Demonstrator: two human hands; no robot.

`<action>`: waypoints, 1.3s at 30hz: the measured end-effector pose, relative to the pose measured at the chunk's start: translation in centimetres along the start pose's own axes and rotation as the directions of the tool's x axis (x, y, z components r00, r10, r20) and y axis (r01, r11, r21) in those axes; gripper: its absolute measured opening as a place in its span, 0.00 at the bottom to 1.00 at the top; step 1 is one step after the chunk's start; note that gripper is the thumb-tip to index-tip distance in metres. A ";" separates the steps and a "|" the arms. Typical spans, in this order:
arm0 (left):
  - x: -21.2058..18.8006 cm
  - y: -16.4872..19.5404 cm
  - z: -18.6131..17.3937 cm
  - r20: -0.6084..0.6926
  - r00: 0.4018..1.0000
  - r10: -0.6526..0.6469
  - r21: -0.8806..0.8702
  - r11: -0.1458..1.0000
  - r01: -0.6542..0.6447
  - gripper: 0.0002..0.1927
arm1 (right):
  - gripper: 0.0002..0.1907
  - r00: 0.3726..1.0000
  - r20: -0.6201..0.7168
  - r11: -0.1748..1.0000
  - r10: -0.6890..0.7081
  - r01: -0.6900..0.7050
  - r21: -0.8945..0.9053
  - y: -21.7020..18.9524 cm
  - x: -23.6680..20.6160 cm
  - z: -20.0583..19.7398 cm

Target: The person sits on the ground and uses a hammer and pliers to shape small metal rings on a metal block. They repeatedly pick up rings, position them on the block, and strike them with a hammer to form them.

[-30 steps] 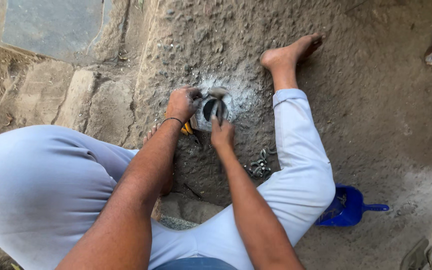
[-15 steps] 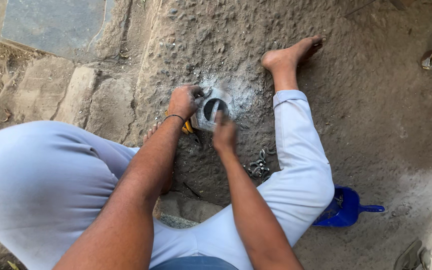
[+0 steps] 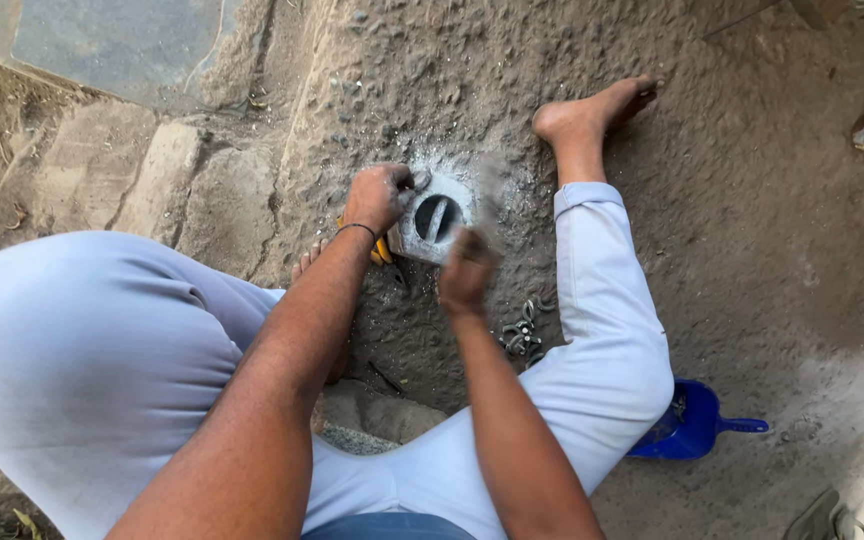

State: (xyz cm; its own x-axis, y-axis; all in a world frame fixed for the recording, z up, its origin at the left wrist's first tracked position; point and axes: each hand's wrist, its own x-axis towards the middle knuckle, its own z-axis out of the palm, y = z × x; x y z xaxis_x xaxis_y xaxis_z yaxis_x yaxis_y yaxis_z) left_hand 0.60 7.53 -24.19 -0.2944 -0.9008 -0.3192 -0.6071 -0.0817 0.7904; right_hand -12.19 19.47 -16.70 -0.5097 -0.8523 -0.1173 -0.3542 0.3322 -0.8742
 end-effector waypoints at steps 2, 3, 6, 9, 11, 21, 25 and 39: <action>0.0 0.1 0.1 -0.018 1.000 -0.002 -0.026 1.000 0.001 0.08 | 0.21 0.907 0.086 0.897 0.413 -0.388 -0.214 1.3 -0.3 1.5; 0.0 0.1 0.0 -0.027 0.999 0.022 -0.019 1.000 -0.022 0.07 | 0.20 0.871 0.077 0.864 0.486 -0.465 -0.191 1.4 -0.2 1.8; -0.5 0.1 0.1 -0.038 0.997 0.067 -0.020 0.998 -0.068 0.07 | 0.23 0.937 0.053 0.937 0.344 -0.346 0.036 0.4 0.3 -0.1; -0.4 -0.2 0.2 -0.068 0.991 0.118 -0.020 0.993 -0.120 0.07 | 0.23 0.996 -0.032 0.937 0.089 -0.072 0.342 -1.4 1.3 -3.1; -0.5 -0.4 0.4 -0.083 0.986 0.144 0.007 0.990 -0.144 0.07 | 0.21 0.994 -0.054 0.883 -0.098 0.111 0.456 -1.4 1.3 -4.2; -0.6 0.3 -0.2 -0.030 0.994 0.102 0.010 0.995 -0.102 0.06 | 0.20 0.965 0.077 0.956 0.250 -0.234 -0.179 4.2 -0.8 1.1; -0.7 0.4 -0.5 -0.061 0.990 0.131 0.005 0.991 -0.131 0.07 | 0.21 0.999 0.020 0.976 0.030 -0.034 0.216 1.9 0.3 -2.3; -0.2 0.3 -0.2 -0.033 0.995 0.090 0.048 0.995 -0.088 0.08 | 0.24 0.962 -0.008 0.962 0.272 -0.272 -0.021 1.3 0.3 -0.9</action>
State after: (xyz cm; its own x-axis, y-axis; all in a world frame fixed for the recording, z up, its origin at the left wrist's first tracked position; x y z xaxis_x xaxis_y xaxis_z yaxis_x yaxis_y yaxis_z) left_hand 0.66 7.58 -23.75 -0.3237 -0.9179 -0.2296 -0.6134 0.0188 0.7895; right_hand -13.50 19.96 -17.42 -0.5930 -0.7268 -0.3466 -0.2191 0.5598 -0.7991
